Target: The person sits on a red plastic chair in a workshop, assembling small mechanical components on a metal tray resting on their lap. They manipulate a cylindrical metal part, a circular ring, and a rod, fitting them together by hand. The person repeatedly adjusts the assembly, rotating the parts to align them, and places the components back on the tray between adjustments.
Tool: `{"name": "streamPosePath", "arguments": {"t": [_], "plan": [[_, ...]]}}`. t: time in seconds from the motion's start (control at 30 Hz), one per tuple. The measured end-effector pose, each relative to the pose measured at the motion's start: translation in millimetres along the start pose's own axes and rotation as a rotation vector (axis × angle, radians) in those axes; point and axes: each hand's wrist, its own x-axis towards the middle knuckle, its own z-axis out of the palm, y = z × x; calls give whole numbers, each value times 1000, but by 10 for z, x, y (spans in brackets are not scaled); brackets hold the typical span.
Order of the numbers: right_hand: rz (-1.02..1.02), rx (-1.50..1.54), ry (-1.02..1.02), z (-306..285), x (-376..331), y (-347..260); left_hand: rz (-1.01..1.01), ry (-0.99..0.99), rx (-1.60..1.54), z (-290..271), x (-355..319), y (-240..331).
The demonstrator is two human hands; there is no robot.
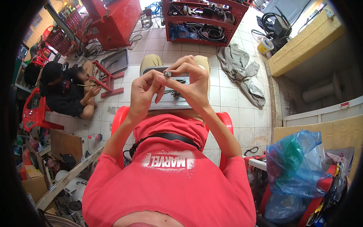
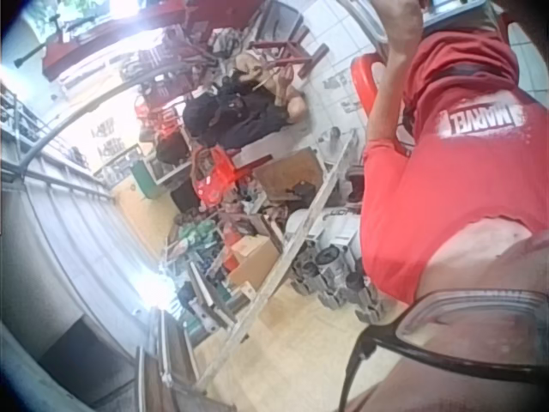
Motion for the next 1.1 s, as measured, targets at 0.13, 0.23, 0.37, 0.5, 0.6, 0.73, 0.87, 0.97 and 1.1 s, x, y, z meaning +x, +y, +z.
{"name": "streamPosePath", "arguments": {"t": [0.13, 0.23, 0.37, 0.5, 0.6, 0.73, 0.87, 0.97, 1.1], "plan": [[-15, 60, 73, 106, -103, 25, 110, 78, 152, 80, -31, 30], [8, 115, 108, 168, -128, 37, 177, 114, 234, 98, -39, 35], [94, 190, 129, 140, -164, 83, 156, 96, 243, 85, -35, 30], [4, 74, 87, 132, -108, 37, 124, 37, 145, 65, -37, 12], [4, 97, 59, 134, -98, 6, 13, -35, -18, 55, -25, 66], [25, 62, 1, 43, -67, -21, -157, -91, -172, 51, -9, 163], [67, 117, -10, 44, -49, -61, -258, -124, -305, 39, -12, 218], [114, 165, 5, 56, -57, -84, -297, -130, -339, 41, -12, 253], [120, 104, -43, 10, -10, -89, -205, -99, -234, 11, -11, 166]]}}
